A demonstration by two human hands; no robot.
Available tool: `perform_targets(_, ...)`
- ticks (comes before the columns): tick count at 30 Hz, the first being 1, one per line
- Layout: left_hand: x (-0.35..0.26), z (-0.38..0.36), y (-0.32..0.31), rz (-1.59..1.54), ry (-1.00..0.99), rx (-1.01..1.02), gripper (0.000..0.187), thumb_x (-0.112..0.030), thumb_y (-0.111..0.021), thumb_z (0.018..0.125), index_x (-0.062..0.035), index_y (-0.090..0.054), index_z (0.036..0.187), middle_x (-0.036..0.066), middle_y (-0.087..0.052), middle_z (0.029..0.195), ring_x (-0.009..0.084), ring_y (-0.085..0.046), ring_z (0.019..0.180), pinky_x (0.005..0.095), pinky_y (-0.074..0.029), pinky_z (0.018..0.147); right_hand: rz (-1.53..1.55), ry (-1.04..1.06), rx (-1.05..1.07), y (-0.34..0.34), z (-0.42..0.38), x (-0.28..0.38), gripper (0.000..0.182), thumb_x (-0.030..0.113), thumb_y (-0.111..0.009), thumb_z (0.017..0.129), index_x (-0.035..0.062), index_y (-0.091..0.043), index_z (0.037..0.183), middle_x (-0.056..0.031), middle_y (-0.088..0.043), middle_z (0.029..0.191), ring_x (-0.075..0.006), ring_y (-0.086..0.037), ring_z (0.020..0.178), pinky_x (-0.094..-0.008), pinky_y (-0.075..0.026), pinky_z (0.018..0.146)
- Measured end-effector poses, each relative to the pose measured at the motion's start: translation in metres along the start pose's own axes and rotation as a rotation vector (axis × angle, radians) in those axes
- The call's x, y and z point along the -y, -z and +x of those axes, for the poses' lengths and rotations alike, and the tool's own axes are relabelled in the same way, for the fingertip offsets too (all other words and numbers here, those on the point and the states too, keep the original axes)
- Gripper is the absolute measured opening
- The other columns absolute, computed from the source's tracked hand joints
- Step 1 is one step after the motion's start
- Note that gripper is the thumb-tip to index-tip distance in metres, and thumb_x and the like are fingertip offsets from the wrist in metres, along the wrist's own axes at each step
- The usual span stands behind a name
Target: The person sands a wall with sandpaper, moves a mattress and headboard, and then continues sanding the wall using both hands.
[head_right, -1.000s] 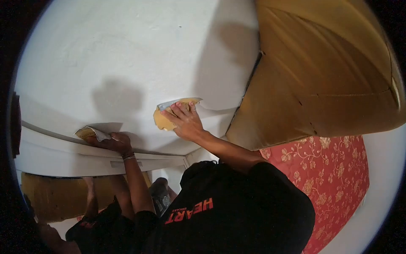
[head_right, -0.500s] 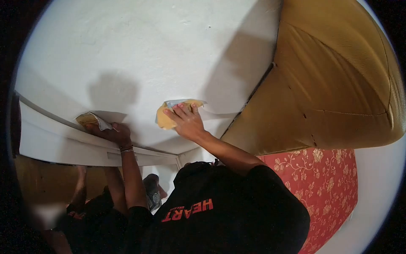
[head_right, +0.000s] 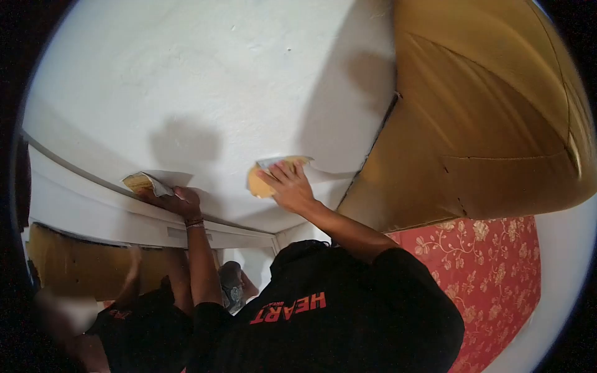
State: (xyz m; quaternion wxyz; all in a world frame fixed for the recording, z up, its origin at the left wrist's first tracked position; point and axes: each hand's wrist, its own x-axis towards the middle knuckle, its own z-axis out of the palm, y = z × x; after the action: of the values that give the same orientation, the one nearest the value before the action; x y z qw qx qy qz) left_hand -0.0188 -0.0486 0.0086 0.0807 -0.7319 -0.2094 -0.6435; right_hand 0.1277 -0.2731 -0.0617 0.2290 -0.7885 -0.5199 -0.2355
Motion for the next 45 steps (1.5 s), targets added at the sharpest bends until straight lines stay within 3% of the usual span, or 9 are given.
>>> perform_targets(4, 0.004, -0.007, -0.003, -0.014, 0.026, 0.016, 0.071, -0.030, -0.038, 0.085, 0.0096, -0.004, 0.133, 0.026, -0.005, 0.140, 0.0401, -0.007, 0.130, 0.0473, -0.010, 0.105, -0.085, -0.235, 0.021, 0.068, 0.051, -0.017, 0.070, 0.021, -0.062, 0.066, 0.0206, -0.035, 0.131, -0.0203, -0.032, 0.131, -0.0380, -0.024, 0.125, -0.0669, -0.009, 0.095)
perform_targets(8, 0.069, -0.072, -0.029, -0.219, 0.530, 0.294, 0.067, -0.028, -0.036, 0.087, 0.0096, -0.004, 0.133, 0.029, -0.003, 0.139, 0.0415, -0.005, 0.130, 0.0482, -0.008, 0.105, 0.203, -0.142, -0.773, 0.166, 0.136, -0.051, 0.053, 0.017, -0.050, 0.081, 0.0137, -0.035, 0.132, -0.0222, -0.012, 0.141, -0.0418, -0.011, 0.129, -0.0604, -0.005, 0.099)
perform_targets(10, -0.023, 0.000, 0.001, 0.149, 0.169, 0.093, 0.064, -0.026, -0.033, 0.089, 0.0088, -0.002, 0.133, 0.031, -0.002, 0.138, 0.0429, -0.005, 0.129, 0.0484, -0.007, 0.105, 0.222, -0.158, -0.737, 0.158, 0.126, -0.043, 0.052, 0.015, -0.051, 0.081, 0.0140, -0.036, 0.131, -0.0222, -0.012, 0.141, -0.0413, -0.012, 0.129, -0.0605, -0.005, 0.099)
perform_targets(16, -0.052, 0.091, 0.003, 0.076, 0.166, -0.112, 0.059, -0.033, -0.032, 0.092, 0.0077, -0.020, 0.133, 0.029, -0.007, 0.139, 0.0409, -0.010, 0.130, 0.0466, -0.006, 0.105, 0.177, -0.132, -0.068, 0.004, -0.009, -0.011, 0.070, 0.020, -0.062, 0.067, 0.0152, -0.033, 0.131, -0.0254, -0.031, 0.128, -0.0472, -0.025, 0.121, -0.0649, -0.006, 0.097)
perform_targets(22, -0.094, 0.121, -0.014, -0.009, 0.137, -0.161, 0.065, -0.035, -0.034, 0.092, 0.0116, -0.013, 0.132, 0.025, -0.013, 0.140, 0.0380, -0.012, 0.131, 0.0473, -0.006, 0.104, 0.186, -0.239, -0.537, 0.103, 0.076, -0.038, 0.063, 0.024, -0.054, 0.077, 0.0097, -0.030, 0.134, -0.0268, -0.012, 0.139, -0.0465, -0.006, 0.128, -0.0617, 0.000, 0.098)
perform_targets(27, -0.107, 0.000, -0.014, -0.159, 0.017, 0.258, 0.053, -0.019, -0.047, 0.081, -0.0149, -0.034, 0.133, 0.024, -0.010, 0.142, 0.0399, -0.001, 0.132, 0.0517, 0.000, 0.103, 0.198, -0.219, -0.785, 0.129, 0.126, -0.035, 0.059, 0.027, -0.047, 0.083, 0.0088, -0.028, 0.135, -0.0254, -0.005, 0.141, -0.0453, -0.004, 0.129, -0.0609, 0.000, 0.098)
perform_targets(31, -0.092, -0.036, 0.009, -0.016, 0.060, 0.497, 0.053, -0.014, -0.048, 0.085, -0.0127, -0.030, 0.135, 0.027, -0.009, 0.141, 0.0408, -0.006, 0.131, 0.0522, -0.008, 0.103, 0.040, -0.259, -0.497, 0.066, 0.073, -0.013, 0.065, 0.022, -0.057, 0.074, 0.0164, -0.030, 0.133, -0.0264, -0.007, 0.140, -0.0480, -0.009, 0.126, -0.0622, -0.004, 0.097)
perform_targets(32, -0.083, -0.031, 0.014, -0.027, 0.060, 0.516, 0.067, -0.006, -0.052, 0.070, -0.0121, -0.032, 0.134, 0.030, -0.007, 0.140, 0.0435, -0.008, 0.130, 0.0558, -0.010, 0.101, 0.030, -0.255, -0.410, 0.041, 0.049, -0.010, 0.064, 0.023, -0.057, 0.075, 0.0144, -0.031, 0.132, -0.0265, -0.007, 0.140, -0.0477, -0.009, 0.127, -0.0622, -0.004, 0.098)
perform_targets(45, -0.083, 0.126, -0.003, -0.396, 0.073, -0.094, 0.054, -0.029, -0.042, 0.088, -0.0141, -0.025, 0.137, 0.031, 0.001, 0.139, 0.0468, 0.000, 0.129, 0.0574, 0.000, 0.099, 0.198, -0.580, -0.283, 0.051, 0.013, -0.035, 0.057, 0.022, -0.043, 0.086, 0.0000, -0.022, 0.135, -0.0284, -0.005, 0.140, -0.0415, -0.003, 0.130, -0.0477, -0.005, 0.105)
